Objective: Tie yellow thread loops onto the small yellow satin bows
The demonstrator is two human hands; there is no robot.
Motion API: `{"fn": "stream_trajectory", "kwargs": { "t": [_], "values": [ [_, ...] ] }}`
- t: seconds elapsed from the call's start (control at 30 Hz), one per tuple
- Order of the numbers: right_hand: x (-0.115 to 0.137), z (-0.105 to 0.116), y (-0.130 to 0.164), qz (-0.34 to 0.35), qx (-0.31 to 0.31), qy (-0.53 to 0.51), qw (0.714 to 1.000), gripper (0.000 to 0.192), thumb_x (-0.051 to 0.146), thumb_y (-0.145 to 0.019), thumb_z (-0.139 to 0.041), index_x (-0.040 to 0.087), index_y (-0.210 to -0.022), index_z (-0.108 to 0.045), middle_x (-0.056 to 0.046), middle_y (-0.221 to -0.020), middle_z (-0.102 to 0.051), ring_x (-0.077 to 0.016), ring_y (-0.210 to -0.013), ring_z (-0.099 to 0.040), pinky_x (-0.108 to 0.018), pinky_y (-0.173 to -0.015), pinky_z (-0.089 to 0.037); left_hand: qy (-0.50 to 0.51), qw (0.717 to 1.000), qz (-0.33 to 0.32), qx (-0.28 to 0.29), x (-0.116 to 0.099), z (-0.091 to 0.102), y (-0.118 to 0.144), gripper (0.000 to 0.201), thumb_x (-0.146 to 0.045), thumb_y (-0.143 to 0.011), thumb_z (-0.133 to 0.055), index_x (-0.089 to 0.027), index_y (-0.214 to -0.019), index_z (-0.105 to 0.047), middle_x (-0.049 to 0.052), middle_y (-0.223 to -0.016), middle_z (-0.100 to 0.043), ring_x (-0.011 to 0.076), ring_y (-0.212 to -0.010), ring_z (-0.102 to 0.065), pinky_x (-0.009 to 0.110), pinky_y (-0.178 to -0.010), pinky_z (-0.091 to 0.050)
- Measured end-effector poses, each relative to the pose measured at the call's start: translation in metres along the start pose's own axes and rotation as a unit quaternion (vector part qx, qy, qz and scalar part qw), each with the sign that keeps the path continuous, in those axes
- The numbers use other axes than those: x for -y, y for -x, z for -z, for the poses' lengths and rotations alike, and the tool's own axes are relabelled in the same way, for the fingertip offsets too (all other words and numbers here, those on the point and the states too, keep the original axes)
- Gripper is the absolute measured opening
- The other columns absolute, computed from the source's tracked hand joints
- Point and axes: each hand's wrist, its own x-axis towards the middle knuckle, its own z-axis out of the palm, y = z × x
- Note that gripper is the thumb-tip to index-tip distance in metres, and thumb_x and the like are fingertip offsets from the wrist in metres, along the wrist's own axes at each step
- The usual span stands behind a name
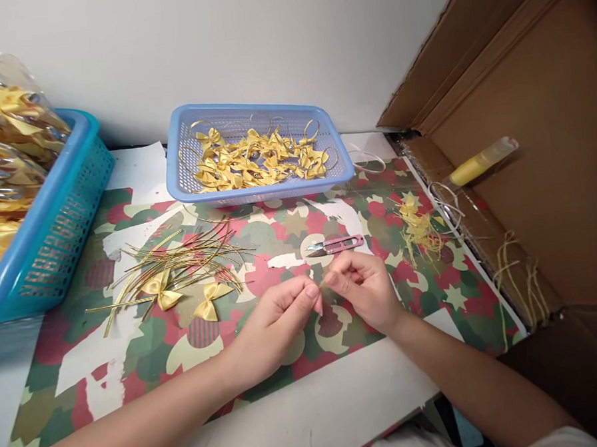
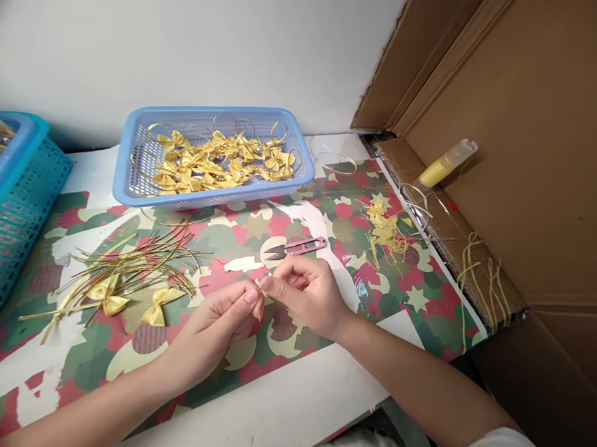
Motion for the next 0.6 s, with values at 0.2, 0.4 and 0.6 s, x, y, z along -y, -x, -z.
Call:
{"fn": "stream_trajectory", "kwargs": {
  "t": [0.2, 0.4, 0.6],
  "values": [
    [-0.0051, 0.0003, 0.0020, 0.060, -0.007, -0.091, 0.994, 0.023, 0.043, -0.099, -0.047, 0.024, -0.091, -0.056, 0.003, -0.068, -0.042, -0.0116, -0.062, -0.042, -0.027, -0.060, -0.037, 0.071, 0.996, 0.001, -0.054, 0.0067, -0.0002, -0.0013, 0.038, -0.054, -0.095, -0.048, -0.019, -0.080, -0.050, -0.009, -0.054, -0.024, 0.0088, -0.050, -0.018, 0.021, -0.046, -0.019],
    [-0.0024, -0.0016, 0.0033, 0.096, -0.033, -0.082, 0.991, 0.014, 0.035, -0.100, -0.048, 0.026, -0.092, -0.056, 0.001, -0.070, -0.062, -0.0167, -0.086, -0.063, -0.035, -0.087, -0.047, 0.086, 0.994, -0.006, -0.071, 0.0070, -0.0007, -0.0018, 0.036, -0.054, -0.094, -0.051, -0.019, -0.086, -0.053, -0.009, -0.055, -0.023, 0.0084, -0.050, -0.019, 0.020, -0.045, -0.018],
    [-0.0024, -0.0026, 0.0052, 0.092, -0.037, -0.054, 0.994, 0.010, 0.033, -0.099, -0.052, 0.026, -0.093, -0.056, -0.002, -0.088, -0.075, -0.0170, -0.112, -0.063, -0.041, -0.103, -0.045, 0.068, 0.995, -0.008, -0.069, 0.0051, -0.0005, -0.0018, 0.036, -0.054, -0.089, -0.059, -0.018, -0.091, -0.056, -0.009, -0.056, -0.026, 0.0071, -0.049, -0.017, 0.022, -0.044, -0.014]
  ]
}}
